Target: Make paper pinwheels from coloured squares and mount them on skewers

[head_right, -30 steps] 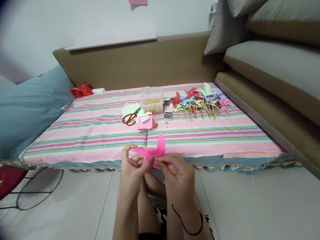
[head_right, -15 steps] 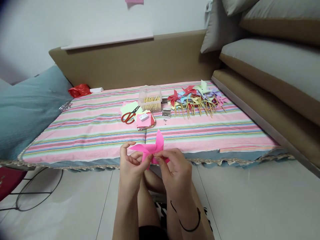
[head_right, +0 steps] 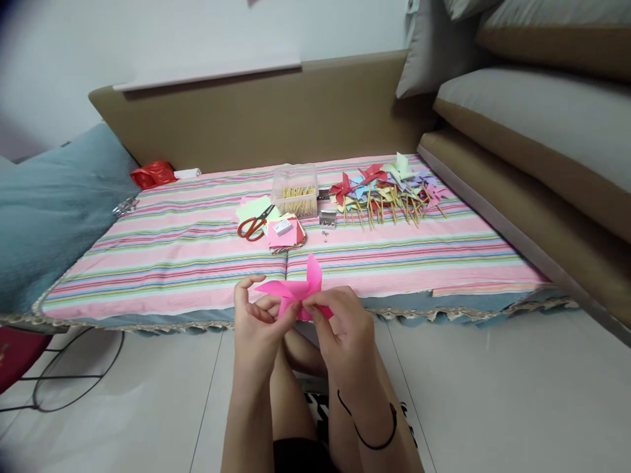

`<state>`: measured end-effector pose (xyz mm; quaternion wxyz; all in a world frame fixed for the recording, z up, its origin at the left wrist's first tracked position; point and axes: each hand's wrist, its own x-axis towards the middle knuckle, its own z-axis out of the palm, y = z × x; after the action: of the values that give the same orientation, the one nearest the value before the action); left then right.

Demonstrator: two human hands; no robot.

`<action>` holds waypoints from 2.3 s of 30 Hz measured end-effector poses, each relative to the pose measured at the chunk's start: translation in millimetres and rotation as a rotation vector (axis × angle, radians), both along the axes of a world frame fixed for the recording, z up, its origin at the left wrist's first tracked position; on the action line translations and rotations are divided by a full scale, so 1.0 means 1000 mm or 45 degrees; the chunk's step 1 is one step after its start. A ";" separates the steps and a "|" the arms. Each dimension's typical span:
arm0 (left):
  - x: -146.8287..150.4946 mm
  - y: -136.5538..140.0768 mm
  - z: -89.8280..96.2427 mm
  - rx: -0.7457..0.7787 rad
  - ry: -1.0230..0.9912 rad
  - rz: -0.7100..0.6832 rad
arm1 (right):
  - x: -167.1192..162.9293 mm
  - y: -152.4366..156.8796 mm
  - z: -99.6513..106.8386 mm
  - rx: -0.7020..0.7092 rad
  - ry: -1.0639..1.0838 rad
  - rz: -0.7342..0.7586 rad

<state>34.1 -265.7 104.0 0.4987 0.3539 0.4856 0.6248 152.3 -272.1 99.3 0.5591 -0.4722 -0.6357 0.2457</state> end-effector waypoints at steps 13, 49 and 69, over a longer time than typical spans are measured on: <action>-0.003 -0.003 0.004 0.048 0.044 -0.006 | 0.001 0.001 0.004 0.017 0.129 0.063; -0.001 -0.004 0.010 0.095 0.067 -0.069 | 0.011 0.000 0.012 -0.019 -0.064 0.082; -0.004 -0.005 0.006 0.108 0.093 -0.096 | 0.004 -0.001 0.008 -0.129 -0.028 -0.020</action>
<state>29.9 -270.5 110.1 0.4882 0.4155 0.4629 0.6122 156.6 -272.6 107.7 0.5293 -0.5077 -0.6248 0.2679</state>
